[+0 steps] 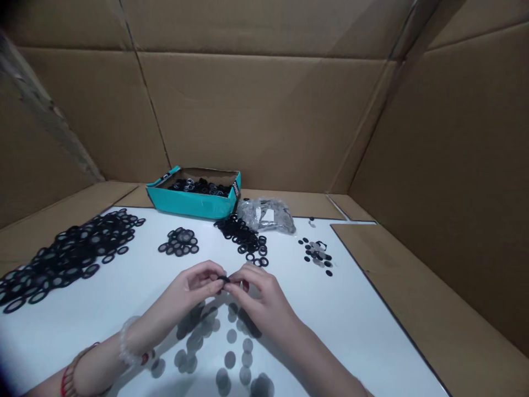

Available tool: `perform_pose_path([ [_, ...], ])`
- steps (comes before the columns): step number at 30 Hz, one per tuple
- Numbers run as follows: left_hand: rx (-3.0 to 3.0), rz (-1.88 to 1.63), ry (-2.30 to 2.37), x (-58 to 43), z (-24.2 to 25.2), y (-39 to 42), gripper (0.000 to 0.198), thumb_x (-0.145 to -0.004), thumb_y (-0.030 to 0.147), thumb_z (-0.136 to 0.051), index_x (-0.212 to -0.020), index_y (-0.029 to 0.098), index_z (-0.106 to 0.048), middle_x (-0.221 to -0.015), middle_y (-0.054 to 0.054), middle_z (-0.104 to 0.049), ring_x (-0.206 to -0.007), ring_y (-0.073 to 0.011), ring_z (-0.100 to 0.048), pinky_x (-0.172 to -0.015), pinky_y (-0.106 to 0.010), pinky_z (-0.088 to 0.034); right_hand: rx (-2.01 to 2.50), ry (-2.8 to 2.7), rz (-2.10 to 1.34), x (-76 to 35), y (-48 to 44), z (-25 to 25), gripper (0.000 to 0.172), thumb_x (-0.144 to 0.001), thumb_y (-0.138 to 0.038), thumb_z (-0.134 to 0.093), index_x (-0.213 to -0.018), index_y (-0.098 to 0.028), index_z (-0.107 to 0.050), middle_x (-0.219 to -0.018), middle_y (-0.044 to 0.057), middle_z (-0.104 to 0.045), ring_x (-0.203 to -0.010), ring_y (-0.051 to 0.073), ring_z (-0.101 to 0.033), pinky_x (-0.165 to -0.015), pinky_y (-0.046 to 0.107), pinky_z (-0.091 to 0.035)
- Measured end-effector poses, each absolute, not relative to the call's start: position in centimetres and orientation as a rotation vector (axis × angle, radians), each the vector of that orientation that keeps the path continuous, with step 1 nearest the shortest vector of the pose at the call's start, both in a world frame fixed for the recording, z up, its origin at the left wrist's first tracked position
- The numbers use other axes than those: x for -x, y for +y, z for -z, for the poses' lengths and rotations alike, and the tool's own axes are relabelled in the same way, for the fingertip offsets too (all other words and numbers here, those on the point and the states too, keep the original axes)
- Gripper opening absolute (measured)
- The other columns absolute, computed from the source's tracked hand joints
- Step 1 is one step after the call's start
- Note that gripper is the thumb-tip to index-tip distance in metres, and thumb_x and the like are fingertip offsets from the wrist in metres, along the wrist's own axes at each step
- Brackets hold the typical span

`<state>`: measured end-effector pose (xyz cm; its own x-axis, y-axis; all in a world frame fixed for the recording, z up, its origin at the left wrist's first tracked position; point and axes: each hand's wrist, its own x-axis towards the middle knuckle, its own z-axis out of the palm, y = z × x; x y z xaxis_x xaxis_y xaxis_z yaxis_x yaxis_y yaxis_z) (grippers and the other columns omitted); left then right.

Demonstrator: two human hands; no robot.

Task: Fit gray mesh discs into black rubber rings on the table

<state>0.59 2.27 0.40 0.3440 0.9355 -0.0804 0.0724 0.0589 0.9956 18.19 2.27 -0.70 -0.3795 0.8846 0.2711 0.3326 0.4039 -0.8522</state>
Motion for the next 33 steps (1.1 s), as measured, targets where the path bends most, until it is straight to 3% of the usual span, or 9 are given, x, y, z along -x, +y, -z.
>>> perform_pose_path([
  [8,-1.842,-0.996,1.169,-0.5,-0.1,1.7,0.012,-0.084,0.016,-0.045,-0.079,0.018,-0.056,-0.083,-0.002,-0.055,-0.082,-0.0158,-0.053,-0.075,-0.027,-0.040,1.108,-1.941,-0.783,-17.6,1.6,0.6,0.018,-0.086,-0.021,-0.052,-0.068,-0.019,-0.050,-0.068,-0.001,-0.051,-0.069,0.015,-0.049,-0.066,0.026,-0.037],
  [16,-1.301,-0.850,1.101,-1.1,-0.6,2.2,0.016,-0.081,0.031,-0.053,-0.082,0.016,-0.053,-0.070,0.001,-0.054,-0.065,-0.0141,-0.054,-0.061,-0.024,-0.042,1.077,-1.846,-0.988,-17.9,2.0,1.0,0.014,-0.086,-0.025,-0.053,-0.076,-0.019,-0.059,-0.073,0.000,-0.055,-0.070,0.015,-0.051,-0.066,0.025,-0.038],
  [20,-1.353,-0.859,1.086,-1.0,-0.4,2.2,0.015,-0.079,0.030,-0.055,-0.086,0.016,-0.056,-0.078,-0.002,-0.058,-0.074,-0.0155,-0.055,-0.067,-0.024,-0.043,1.101,-1.816,-1.046,-17.9,2.1,1.0,0.016,-0.086,-0.025,-0.051,-0.073,-0.018,-0.058,-0.071,0.000,-0.055,-0.070,0.015,-0.051,-0.066,0.025,-0.038],
  [26,-1.749,-1.021,1.228,-0.7,0.4,2.3,0.006,-0.079,0.018,-0.054,-0.076,0.017,-0.060,-0.080,-0.002,-0.059,-0.079,-0.0160,-0.055,-0.073,-0.026,-0.042,1.134,-1.831,-0.975,-17.4,1.7,0.8,0.020,-0.084,-0.024,-0.051,-0.065,-0.018,-0.050,-0.064,-0.002,-0.048,-0.063,0.014,-0.047,-0.061,0.025,-0.036],
  [33,-1.414,-0.810,1.021,-0.4,-0.6,2.6,0.016,-0.078,0.030,-0.058,-0.074,0.015,-0.060,-0.072,-0.002,-0.058,-0.071,-0.0163,-0.057,-0.066,-0.025,-0.043,1.128,-1.850,-0.990,-17.7,1.9,0.9,0.018,-0.085,-0.025,-0.051,-0.069,-0.018,-0.056,-0.067,0.000,-0.053,-0.066,0.015,-0.049,-0.064,0.026,-0.037],
])
